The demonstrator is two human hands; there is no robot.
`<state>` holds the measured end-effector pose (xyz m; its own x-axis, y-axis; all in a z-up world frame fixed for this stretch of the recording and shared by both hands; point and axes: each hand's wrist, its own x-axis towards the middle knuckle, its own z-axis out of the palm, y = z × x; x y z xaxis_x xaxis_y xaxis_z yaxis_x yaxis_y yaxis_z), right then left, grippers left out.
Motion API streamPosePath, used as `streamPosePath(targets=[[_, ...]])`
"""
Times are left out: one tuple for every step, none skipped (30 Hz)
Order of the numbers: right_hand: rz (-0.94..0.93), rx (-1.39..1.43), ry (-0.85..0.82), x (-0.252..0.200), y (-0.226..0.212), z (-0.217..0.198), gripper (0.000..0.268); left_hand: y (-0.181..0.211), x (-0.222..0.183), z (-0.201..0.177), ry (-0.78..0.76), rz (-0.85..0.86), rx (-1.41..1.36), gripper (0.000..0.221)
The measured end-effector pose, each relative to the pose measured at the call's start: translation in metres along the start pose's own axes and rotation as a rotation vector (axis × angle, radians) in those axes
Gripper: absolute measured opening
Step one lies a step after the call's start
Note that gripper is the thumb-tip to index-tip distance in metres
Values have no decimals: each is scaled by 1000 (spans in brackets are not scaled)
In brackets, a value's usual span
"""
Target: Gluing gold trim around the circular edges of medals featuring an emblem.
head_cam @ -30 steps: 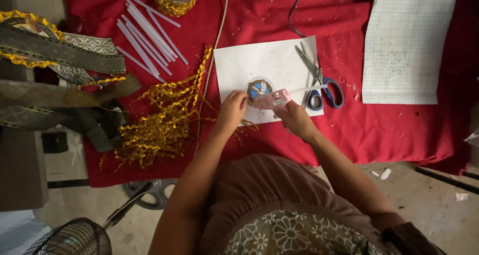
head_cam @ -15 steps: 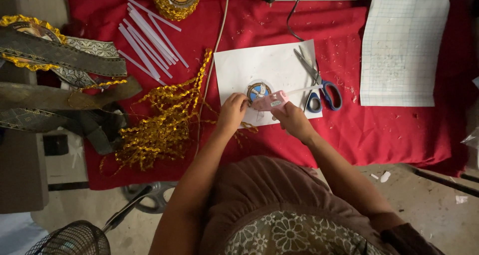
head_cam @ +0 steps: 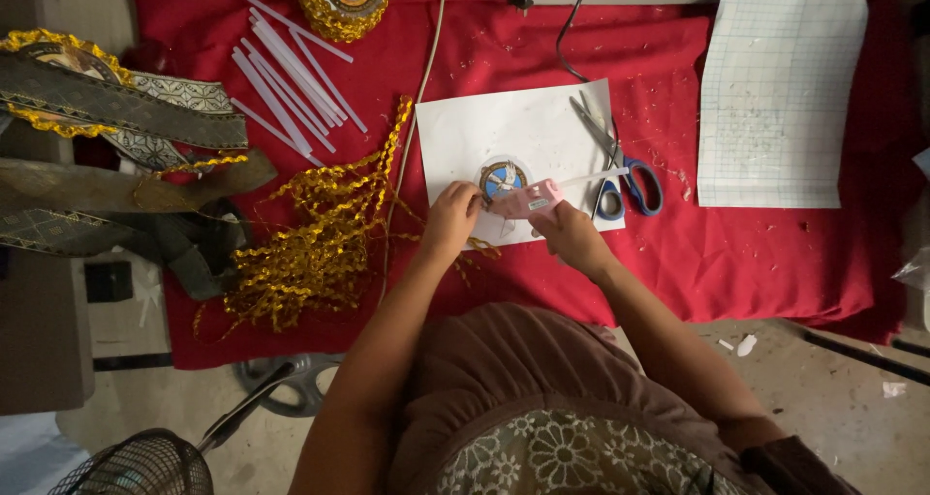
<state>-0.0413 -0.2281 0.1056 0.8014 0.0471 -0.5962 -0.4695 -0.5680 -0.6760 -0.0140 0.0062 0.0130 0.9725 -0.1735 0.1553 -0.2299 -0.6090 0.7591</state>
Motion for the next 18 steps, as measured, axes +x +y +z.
streamPosePath(targets=[[-2,0,2,0,0,0,41,-1,0,1,1,2,0,15],[-14,9,5,-1,1,0,41,-3,0,2,-2,3,-2,15],[-26,18,7,-2,1,0,41,-4,-1,3,-7,3,-4,15],[-26,19,8,-3,-1,-1,41,-4,-1,4,-7,5,-4,15],[-30,41,7,-5,-4,-2,41,-4,-1,4,-12,0,-5,15],[-33,63,5,-6,-6,-2,40,-5,-1,4,-17,-5,-5,14],[-33,64,6,-7,-7,-2,40,-4,-1,3,-17,-5,-5,14],[-22,53,6,-8,-8,-3,40,-2,0,2,-11,-6,-5,14],[-10,43,5,-8,-9,-3,39,-1,0,2,-6,-7,-4,15],[-10,44,6,-8,-7,-3,39,-1,-1,2,-6,-6,-4,15],[-6,30,6,-7,-5,-3,39,-2,0,2,7,3,-5,15],[-1,16,6,-6,-4,-3,39,-3,0,3,19,12,-6,15],[0,16,6,-8,-4,-3,39,-3,-1,3,18,12,-6,15],[-2,22,5,-10,-4,-3,40,-3,-2,3,17,8,-7,14],[-6,28,5,-10,-5,-4,40,-3,-1,4,18,5,-8,14],[-7,27,6,-10,-4,-5,40,-4,-1,5,18,6,-8,14],[-8,28,7,-10,-4,-5,40,-5,-2,6,7,0,1,14],[-9,28,8,-10,-4,-5,40,-7,-3,7,-4,-7,10,13]])
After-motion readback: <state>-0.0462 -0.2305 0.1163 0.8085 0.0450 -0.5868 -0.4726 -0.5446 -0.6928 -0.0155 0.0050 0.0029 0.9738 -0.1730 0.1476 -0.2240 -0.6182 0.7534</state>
